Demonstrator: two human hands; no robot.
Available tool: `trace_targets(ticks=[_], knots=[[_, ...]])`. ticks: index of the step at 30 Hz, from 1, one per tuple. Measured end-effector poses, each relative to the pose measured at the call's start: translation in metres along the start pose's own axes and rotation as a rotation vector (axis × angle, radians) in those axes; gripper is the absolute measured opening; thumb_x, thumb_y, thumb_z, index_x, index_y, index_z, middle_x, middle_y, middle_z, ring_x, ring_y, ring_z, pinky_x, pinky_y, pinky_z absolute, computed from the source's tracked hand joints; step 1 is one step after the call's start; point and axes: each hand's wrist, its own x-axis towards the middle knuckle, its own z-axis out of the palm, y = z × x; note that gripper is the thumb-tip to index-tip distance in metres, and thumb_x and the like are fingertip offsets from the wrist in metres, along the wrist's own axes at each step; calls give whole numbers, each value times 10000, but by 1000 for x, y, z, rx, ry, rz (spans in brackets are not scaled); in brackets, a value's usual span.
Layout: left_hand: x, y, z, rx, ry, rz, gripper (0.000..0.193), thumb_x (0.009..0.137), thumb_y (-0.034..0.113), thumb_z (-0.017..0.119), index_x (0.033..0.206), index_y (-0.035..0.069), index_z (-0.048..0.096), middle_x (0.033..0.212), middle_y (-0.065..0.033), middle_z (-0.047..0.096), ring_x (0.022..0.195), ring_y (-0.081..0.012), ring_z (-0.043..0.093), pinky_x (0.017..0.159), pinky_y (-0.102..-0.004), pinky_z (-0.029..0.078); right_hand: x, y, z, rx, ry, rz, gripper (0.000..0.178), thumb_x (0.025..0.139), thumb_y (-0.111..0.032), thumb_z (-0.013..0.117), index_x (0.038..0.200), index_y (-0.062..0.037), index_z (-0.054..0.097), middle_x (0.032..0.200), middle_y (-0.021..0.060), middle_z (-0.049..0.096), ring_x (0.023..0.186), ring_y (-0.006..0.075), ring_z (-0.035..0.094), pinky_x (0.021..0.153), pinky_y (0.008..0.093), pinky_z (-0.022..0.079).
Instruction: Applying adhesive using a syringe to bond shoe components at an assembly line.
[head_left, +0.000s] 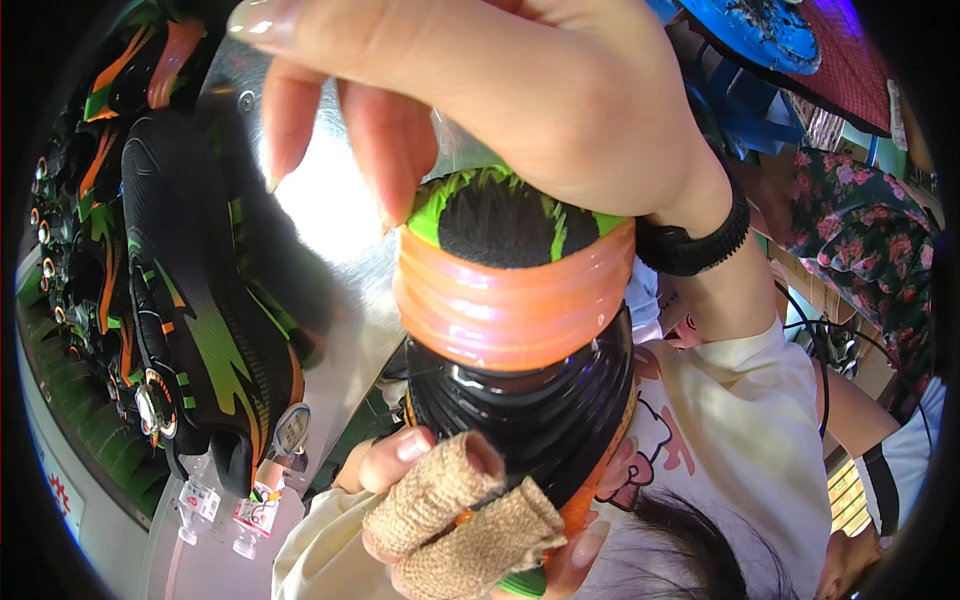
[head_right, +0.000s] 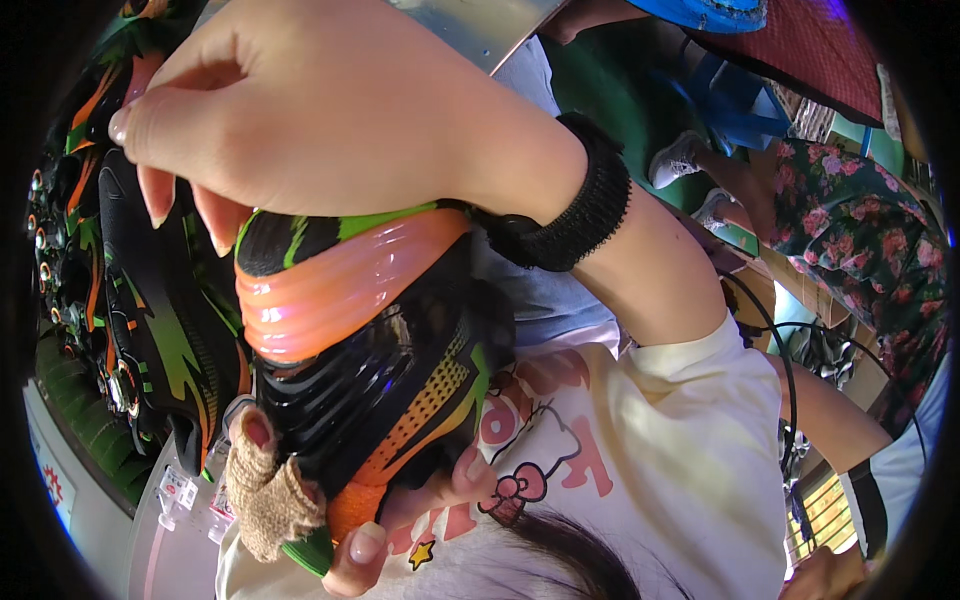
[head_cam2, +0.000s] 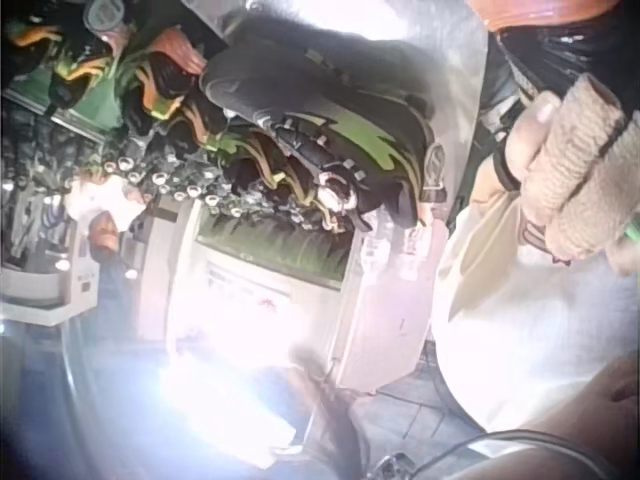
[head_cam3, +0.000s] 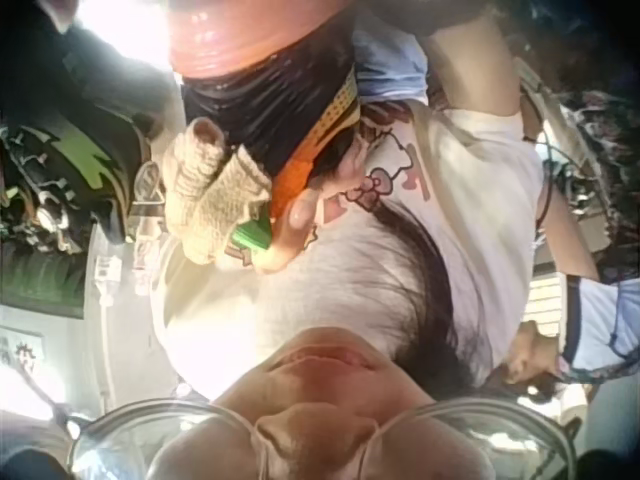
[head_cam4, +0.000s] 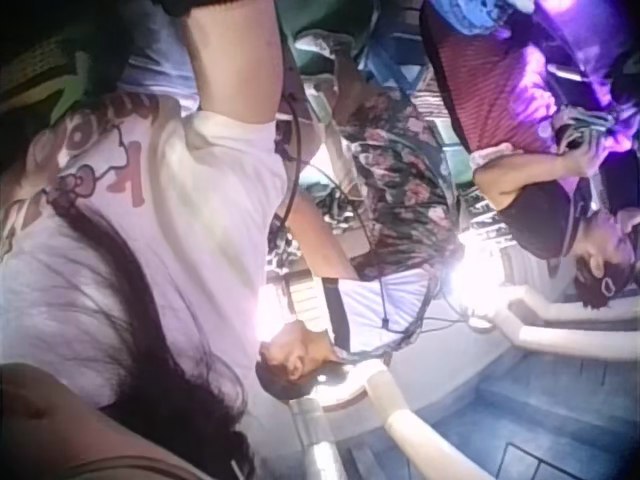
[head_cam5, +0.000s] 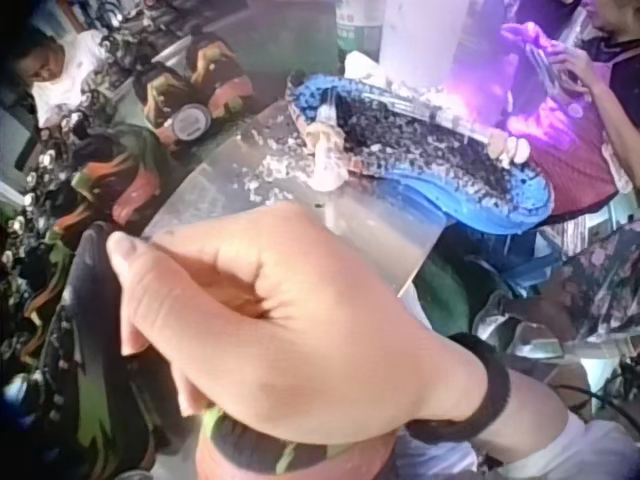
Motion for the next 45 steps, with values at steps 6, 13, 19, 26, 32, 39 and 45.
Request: trace_targets(ticks=[6,13,19,26,32,39,45], knots=[[-3,6,6,34,127,-44,485,638,497,789,1015,418,495,1073,154,530,884,-249,527,747,-509,435,1,8,-12,-54,-26,-96,394,1020,-256,515,787,37,639,557,21,590,494,53,522,472,214,381],[5,-3,33,114,319,-38,362,636,546,753,881,396,533,943,200,577,782,-220,530,665,-476,432,5,2,-8,-119,-115,-262,383,1017,-246,519,794,41,639,564,18,593,496,51,515,471,218,380],[-3,12,50,119,518,-54,294,634,588,722,767,378,567,832,240,617,695,-196,532,594,-448,430,-14,-13,-5,-574,131,-310,357,1007,-238,530,806,31,649,582,18,604,500,48,512,479,219,383],[10,-3,-12,-100,-209,84,268,795,596,651,989,421,592,1013,206,627,801,-209,603,752,-467,498,-48,0,-6,-510,215,-194,364,1019,-243,475,889,39,666,885,106,686,794,147,659,757,271,508],[-4,-14,-25,-208,-366,172,312,778,582,688,1049,451,607,1012,189,632,761,-212,602,747,-442,507,-85,8,-18,-262,30,-154,432,950,-219,531,1235,106,547,1328,268,517,1283,352,492,1084,448,368],[-2,0,-19,-124,62,-83,328,722,491,739,1000,343,647,921,159,647,745,-202,588,738,-400,509,-80,39,-44,-277,-185,-402,705,745,-216,707,1307,142,475,1370,369,426,1320,437,437,1080,494,376],[-14,-20,-101,-160,96,-116,317,719,440,745,994,316,648,931,152,644,775,-183,584,737,-384,512,-82,41,-54,-258,-275,-389,696,721,-212,744,1302,89,507,1363,373,425,1317,476,415,1087,547,319]])
